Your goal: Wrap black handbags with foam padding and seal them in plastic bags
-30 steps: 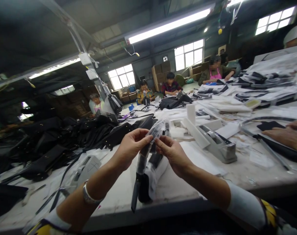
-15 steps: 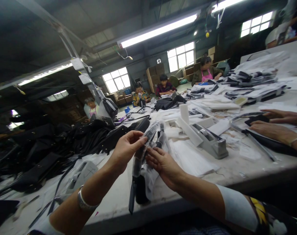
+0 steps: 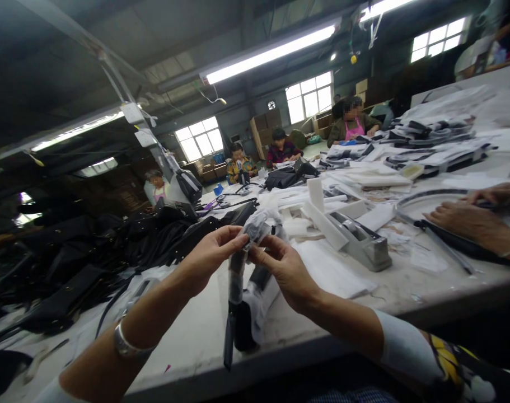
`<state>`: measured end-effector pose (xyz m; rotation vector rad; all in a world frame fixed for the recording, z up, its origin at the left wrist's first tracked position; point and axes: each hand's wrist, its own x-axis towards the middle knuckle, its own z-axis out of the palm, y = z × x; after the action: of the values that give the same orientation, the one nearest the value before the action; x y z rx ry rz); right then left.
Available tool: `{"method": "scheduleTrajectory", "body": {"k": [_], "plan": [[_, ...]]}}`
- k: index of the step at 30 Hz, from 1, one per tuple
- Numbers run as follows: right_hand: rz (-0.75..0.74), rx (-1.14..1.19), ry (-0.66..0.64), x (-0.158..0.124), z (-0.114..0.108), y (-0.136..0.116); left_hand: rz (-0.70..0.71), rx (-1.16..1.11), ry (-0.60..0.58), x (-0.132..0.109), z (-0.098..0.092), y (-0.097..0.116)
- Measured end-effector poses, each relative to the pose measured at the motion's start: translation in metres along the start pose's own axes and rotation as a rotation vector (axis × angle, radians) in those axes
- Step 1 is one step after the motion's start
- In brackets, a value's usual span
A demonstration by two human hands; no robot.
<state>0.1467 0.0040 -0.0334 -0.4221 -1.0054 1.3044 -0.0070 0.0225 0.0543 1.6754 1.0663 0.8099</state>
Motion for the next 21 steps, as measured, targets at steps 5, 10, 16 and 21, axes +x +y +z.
{"method": "scheduleTrajectory", "body": {"k": [5, 10, 16, 21], "plan": [[-0.050, -0.204, -0.040, 0.009, -0.008, -0.006, -0.029, 0.120, -0.096, 0.001, -0.012, -0.001], [-0.265, -0.704, -0.030, 0.018, -0.024, -0.015, -0.092, 0.033, 0.016, 0.001, 0.000, -0.009], [-0.290, -0.819, 0.031, -0.004, -0.098, -0.037, -0.163, -0.246, 0.302, 0.002, 0.002, -0.022], [-0.136, -1.190, 0.524, -0.028, -0.229, -0.072, -0.198, -0.327, 0.586, 0.018, -0.031, -0.021]]}}
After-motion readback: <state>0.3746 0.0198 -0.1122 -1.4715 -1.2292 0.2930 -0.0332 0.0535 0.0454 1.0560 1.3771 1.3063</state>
